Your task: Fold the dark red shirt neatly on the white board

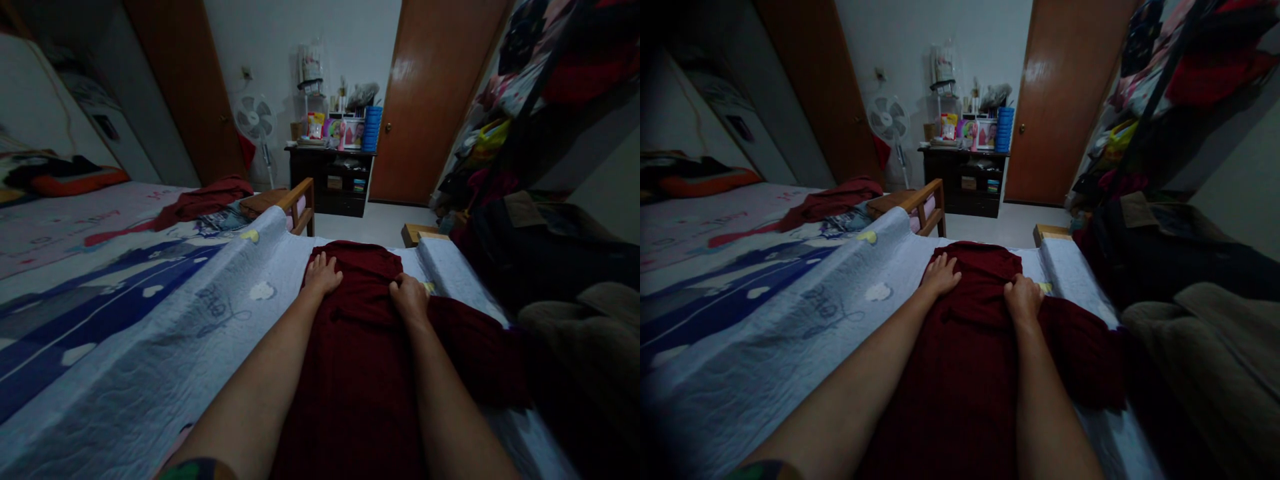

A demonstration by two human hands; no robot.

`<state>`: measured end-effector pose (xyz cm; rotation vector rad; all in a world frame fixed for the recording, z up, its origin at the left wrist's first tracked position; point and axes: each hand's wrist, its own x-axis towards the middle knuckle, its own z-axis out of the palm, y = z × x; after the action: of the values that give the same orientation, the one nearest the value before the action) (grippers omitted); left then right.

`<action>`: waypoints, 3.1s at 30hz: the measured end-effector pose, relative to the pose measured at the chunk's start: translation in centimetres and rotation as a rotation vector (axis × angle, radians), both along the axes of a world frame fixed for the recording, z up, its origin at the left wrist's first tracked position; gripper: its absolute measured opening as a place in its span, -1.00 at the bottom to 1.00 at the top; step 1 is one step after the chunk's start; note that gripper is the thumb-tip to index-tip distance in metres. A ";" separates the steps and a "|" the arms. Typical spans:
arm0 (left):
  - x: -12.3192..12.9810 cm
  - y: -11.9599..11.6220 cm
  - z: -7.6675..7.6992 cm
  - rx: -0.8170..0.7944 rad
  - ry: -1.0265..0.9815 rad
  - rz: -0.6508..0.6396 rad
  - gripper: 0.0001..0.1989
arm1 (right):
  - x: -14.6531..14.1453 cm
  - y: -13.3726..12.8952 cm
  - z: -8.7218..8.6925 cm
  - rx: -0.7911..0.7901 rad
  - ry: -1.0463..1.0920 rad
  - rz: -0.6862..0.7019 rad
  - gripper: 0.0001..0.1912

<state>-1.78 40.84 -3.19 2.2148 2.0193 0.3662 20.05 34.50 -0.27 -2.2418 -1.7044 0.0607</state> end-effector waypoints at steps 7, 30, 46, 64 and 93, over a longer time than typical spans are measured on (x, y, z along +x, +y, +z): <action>2.1 0.7 0.7 -0.038 -0.007 0.156 -0.40 | 0.2 -0.2 0.2 0.050 0.014 -0.058 -0.69; -0.9 0.7 1.6 0.183 -0.048 0.077 -0.70 | 0.8 0.3 -0.5 0.077 0.143 -0.014 -0.74; -0.2 0.2 0.6 0.154 -0.017 0.051 -0.52 | 0.7 0.3 -0.5 0.037 0.138 0.007 -0.74; 0.5 0.2 0.8 0.235 0.030 0.072 -0.58 | 0.7 0.4 -0.3 0.025 0.146 -0.001 -0.68; 1.0 -0.1 1.0 0.232 -0.034 0.012 -0.51 | 0.7 0.4 -0.3 0.005 0.141 -0.010 -0.68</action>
<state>-0.83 40.73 -2.24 2.3063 2.0672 0.6663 20.73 34.94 -0.53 -2.1870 -1.6172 0.2067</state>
